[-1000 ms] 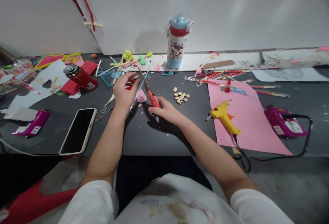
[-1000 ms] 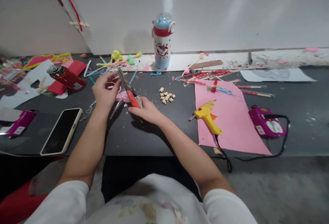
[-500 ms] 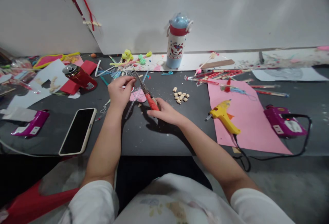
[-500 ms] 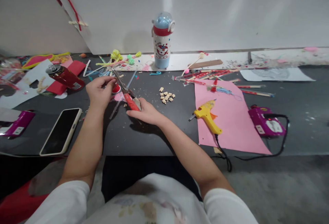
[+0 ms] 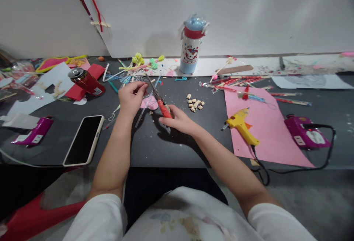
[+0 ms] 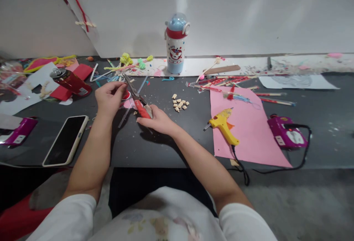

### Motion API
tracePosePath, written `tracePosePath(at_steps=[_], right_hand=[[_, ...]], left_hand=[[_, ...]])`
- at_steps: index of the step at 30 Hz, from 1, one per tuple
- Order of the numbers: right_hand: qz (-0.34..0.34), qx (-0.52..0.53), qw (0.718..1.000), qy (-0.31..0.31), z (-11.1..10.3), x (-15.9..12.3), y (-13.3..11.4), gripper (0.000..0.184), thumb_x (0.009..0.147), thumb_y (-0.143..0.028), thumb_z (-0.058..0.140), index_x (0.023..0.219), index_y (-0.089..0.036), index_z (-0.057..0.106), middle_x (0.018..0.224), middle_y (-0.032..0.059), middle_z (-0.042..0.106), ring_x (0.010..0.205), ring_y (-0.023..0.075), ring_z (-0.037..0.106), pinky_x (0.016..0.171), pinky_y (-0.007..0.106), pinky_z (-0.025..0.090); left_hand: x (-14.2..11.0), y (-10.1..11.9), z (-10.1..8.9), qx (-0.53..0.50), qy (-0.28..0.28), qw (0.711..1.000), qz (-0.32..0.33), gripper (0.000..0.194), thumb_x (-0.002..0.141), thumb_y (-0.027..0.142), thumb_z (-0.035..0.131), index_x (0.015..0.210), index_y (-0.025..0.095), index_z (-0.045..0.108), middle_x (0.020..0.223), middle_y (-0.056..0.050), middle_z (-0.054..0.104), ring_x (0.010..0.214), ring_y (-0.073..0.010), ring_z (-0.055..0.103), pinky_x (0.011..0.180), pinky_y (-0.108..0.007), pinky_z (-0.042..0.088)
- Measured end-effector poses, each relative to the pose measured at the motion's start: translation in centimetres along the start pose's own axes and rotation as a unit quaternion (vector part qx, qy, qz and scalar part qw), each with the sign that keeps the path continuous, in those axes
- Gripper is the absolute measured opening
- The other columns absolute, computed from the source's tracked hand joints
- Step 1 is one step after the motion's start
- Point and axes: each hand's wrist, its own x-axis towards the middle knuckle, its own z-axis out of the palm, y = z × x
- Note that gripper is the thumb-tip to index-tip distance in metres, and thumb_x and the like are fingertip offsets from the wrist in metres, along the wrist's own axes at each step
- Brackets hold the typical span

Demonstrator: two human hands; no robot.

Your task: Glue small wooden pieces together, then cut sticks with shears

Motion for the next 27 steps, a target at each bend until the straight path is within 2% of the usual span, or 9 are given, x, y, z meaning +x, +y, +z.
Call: tracePosePath(at_steps=[3, 6, 9, 11, 12, 14, 17, 22, 27], right_hand=[[0.0, -0.018, 1.0, 0.006, 0.0, 0.1, 0.0, 0.04, 0.072, -0.053, 0.069, 0.089, -0.021, 0.05, 0.081, -0.0002, 0.053, 0.076, 0.0166, 0.051, 0.07, 0.032, 0.042], [0.003, -0.009, 1.0, 0.026, -0.1, 0.3, 0.1, 0.041, 0.073, -0.053, 0.068, 0.092, -0.021, 0.052, 0.084, 0.0011, 0.055, 0.081, 0.0183, 0.054, 0.073, 0.034, 0.044], [0.009, 0.006, 0.999, 0.048, -0.2, 0.5, 0.3, 0.041, 0.075, -0.053, 0.066, 0.096, -0.021, 0.054, 0.087, 0.0022, 0.058, 0.086, 0.0197, 0.056, 0.077, 0.035, 0.045], [0.007, 0.007, 0.998, 0.056, -0.3, 0.7, 0.6, 0.042, 0.076, -0.053, 0.066, 0.1, -0.02, 0.056, 0.09, 0.0029, 0.06, 0.088, 0.02, 0.057, 0.078, 0.035, 0.046], [0.0, 0.006, 0.998, 0.057, -0.3, 0.8, 0.7, 0.043, 0.076, -0.052, 0.066, 0.103, -0.02, 0.056, 0.093, 0.0033, 0.061, 0.089, 0.0199, 0.058, 0.08, 0.035, 0.046], [-0.021, 0.001, 0.998, 0.052, -0.3, 1.0, 1.1, 0.049, 0.076, -0.05, 0.066, 0.113, -0.019, 0.055, 0.099, 0.0042, 0.063, 0.091, 0.0197, 0.06, 0.082, 0.035, 0.046], [-0.033, -0.017, 0.998, 0.043, -0.2, 1.2, 1.5, 0.053, 0.077, -0.051, 0.066, 0.118, -0.019, 0.053, 0.104, 0.0052, 0.063, 0.09, 0.0199, 0.061, 0.082, 0.036, 0.046], [-0.031, -0.034, 0.998, 0.05, -0.3, 1.1, 1.4, 0.05, 0.077, -0.055, 0.065, 0.111, -0.019, 0.054, 0.101, 0.0052, 0.063, 0.087, 0.0201, 0.061, 0.08, 0.036, 0.046], [-0.034, -0.027, 0.997, 0.06, -0.2, 0.9, 1.2, 0.047, 0.077, -0.05, 0.067, 0.112, -0.02, 0.055, 0.101, 0.0049, 0.063, 0.086, 0.0191, 0.061, 0.08, 0.035, 0.048]], left_hand=[[0.1, -0.1, 0.5, -0.048, -0.023, 0.997, -0.052, 0.045, 0.076, 0.064, 0.068, 0.084, 0.019, 0.07, 0.065, -0.001, 0.065, 0.055, -0.0125, 0.061, 0.054, -0.026, 0.052], [0.0, -0.1, 0.9, -0.13, -0.086, 0.98, -0.123, 0.06, 0.074, 0.076, 0.061, 0.095, 0.02, 0.067, 0.073, -0.004, 0.068, 0.059, -0.0127, 0.064, 0.056, -0.026, 0.054], [-0.7, 0.6, 1.3, -0.203, -0.21, 0.937, -0.192, 0.067, 0.071, 0.079, 0.062, 0.098, 0.018, 0.067, 0.081, -0.009, 0.071, 0.069, -0.017, 0.07, 0.062, -0.029, 0.058], [-1.4, 1.5, 1.7, -0.219, -0.321, 0.898, -0.207, 0.068, 0.071, 0.077, 0.064, 0.101, 0.016, 0.068, 0.093, -0.013, 0.074, 0.081, -0.0204, 0.072, 0.07, -0.031, 0.059], [-1.8, 1.9, 1.9, -0.223, -0.344, 0.89, -0.2, 0.07, 0.069, 0.076, 0.067, 0.103, 0.015, 0.067, 0.098, -0.014, 0.074, 0.084, -0.0221, 0.073, 0.074, -0.034, 0.059], [-2.6, 2.6, 2.4, -0.225, -0.354, 0.888, -0.188, 0.072, 0.064, 0.069, 0.076, 0.11, 0.015, 0.064, 0.106, -0.016, 0.074, 0.093, -0.0249, 0.073, 0.085, -0.038, 0.058], [-3.3, 3.1, 3.1, -0.246, -0.348, 0.886, -0.182, 0.072, 0.06, 0.059, 0.083, 0.112, 0.016, 0.061, 0.11, -0.016, 0.073, 0.098, -0.0272, 0.072, 0.088, -0.04, 0.057], [-3.6, 3.0, 3.3, -0.283, -0.328, 0.885, -0.173, 0.058, 0.064, 0.053, 0.083, 0.105, 0.018, 0.059, 0.109, -0.014, 0.074, 0.095, -0.0235, 0.072, 0.088, -0.037, 0.057], [-3.6, 3.2, 3.2, -0.277, -0.323, 0.89, -0.165, 0.056, 0.065, 0.052, 0.082, 0.103, 0.018, 0.059, 0.103, -0.013, 0.074, 0.091, -0.0226, 0.072, 0.083, -0.035, 0.058]])
